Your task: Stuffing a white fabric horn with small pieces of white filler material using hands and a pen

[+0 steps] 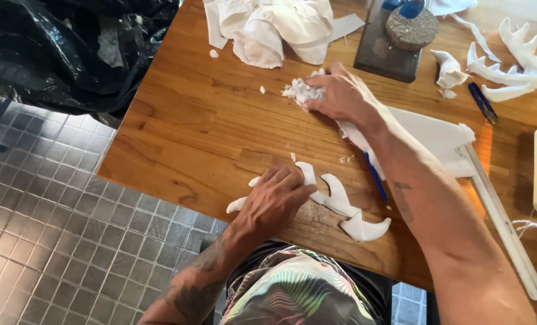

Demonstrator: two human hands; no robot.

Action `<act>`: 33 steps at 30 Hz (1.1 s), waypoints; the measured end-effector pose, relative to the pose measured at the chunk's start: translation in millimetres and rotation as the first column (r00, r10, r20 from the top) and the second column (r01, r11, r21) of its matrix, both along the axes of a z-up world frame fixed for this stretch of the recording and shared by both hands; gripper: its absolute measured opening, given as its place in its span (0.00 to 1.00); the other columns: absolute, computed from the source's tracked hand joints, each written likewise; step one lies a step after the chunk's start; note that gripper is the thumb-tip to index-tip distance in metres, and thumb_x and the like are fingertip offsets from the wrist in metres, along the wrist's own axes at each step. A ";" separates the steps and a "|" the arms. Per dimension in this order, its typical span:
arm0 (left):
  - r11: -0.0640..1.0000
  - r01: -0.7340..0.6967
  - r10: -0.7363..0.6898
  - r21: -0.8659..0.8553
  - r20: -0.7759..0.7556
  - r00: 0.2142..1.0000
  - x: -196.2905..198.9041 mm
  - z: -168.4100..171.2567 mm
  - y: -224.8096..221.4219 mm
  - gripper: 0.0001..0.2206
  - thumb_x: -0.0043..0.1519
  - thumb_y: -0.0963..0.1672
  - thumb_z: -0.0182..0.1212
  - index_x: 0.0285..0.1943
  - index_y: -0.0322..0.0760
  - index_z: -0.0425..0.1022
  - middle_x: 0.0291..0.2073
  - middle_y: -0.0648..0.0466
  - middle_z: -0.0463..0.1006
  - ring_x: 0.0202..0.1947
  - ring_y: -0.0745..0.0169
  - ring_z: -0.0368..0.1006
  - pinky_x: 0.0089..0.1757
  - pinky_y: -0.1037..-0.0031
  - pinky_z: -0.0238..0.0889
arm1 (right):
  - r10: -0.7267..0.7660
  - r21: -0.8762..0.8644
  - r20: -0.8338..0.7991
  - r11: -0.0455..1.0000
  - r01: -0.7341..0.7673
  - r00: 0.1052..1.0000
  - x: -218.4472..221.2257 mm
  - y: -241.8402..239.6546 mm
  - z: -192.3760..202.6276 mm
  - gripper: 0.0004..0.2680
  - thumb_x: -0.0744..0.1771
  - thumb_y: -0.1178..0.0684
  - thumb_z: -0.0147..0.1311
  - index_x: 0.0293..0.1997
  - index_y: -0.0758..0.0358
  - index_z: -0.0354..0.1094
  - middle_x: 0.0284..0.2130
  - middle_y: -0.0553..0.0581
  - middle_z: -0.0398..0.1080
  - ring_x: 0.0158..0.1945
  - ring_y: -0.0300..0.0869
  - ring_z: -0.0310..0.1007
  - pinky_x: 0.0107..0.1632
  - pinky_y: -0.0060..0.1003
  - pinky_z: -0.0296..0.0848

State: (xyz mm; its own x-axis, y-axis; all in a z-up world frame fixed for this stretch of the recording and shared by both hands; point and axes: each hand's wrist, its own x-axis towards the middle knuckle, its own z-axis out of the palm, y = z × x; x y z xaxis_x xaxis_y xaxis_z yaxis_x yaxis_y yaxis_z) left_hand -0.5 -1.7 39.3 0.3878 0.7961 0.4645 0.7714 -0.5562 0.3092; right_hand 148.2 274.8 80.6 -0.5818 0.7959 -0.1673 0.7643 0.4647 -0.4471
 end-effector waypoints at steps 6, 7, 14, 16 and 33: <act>0.996 -0.030 0.023 0.088 0.083 0.996 -0.5 -16.3 13.9 0.04 0.70 0.47 0.71 0.44 0.48 0.83 0.40 0.56 0.73 0.45 0.49 0.76 0.55 0.56 0.72 | 0.109 0.369 -0.129 0.928 -0.055 0.986 16.9 68.2 -98.4 0.12 0.66 0.42 0.74 0.54 0.40 0.87 0.51 0.55 0.80 0.55 0.57 0.85 0.56 0.53 0.83; 0.995 -0.036 0.029 0.091 0.082 0.996 -0.9 -12.5 17.3 0.06 0.72 0.47 0.68 0.42 0.48 0.82 0.42 0.56 0.73 0.47 0.49 0.77 0.54 0.57 0.73 | 0.101 0.431 -0.209 0.902 -0.001 0.973 24.8 70.7 -100.4 0.12 0.66 0.42 0.76 0.54 0.40 0.86 0.51 0.52 0.80 0.55 0.53 0.85 0.55 0.49 0.83; 0.989 -0.140 0.131 0.043 0.172 0.976 4.4 -16.8 48.0 0.05 0.73 0.44 0.68 0.45 0.46 0.88 0.44 0.53 0.81 0.48 0.47 0.83 0.46 0.58 0.78 | -0.002 0.411 -0.489 0.881 0.232 0.872 92.8 -35.4 -18.3 0.12 0.71 0.50 0.73 0.62 0.53 0.85 0.48 0.61 0.84 0.54 0.60 0.85 0.53 0.54 0.83; 0.971 -0.239 0.233 0.008 0.189 0.954 4.7 -15.2 55.9 0.03 0.72 0.47 0.71 0.45 0.51 0.88 0.46 0.57 0.82 0.51 0.51 0.84 0.45 0.61 0.81 | -0.034 0.432 -0.452 0.866 0.252 0.891 118.1 -52.5 -25.9 0.13 0.71 0.47 0.73 0.63 0.53 0.84 0.49 0.60 0.83 0.54 0.60 0.85 0.54 0.54 0.83; 0.748 0.105 0.385 -0.655 0.558 0.735 -15.2 22.2 152.6 0.07 0.61 0.44 0.75 0.44 0.37 0.91 0.24 0.53 0.88 0.21 0.70 0.84 0.24 0.79 0.76 | -0.053 0.385 -0.543 0.871 0.304 0.838 112.6 -62.4 -16.4 0.15 0.69 0.62 0.67 0.63 0.57 0.86 0.55 0.58 0.80 0.53 0.58 0.84 0.51 0.51 0.84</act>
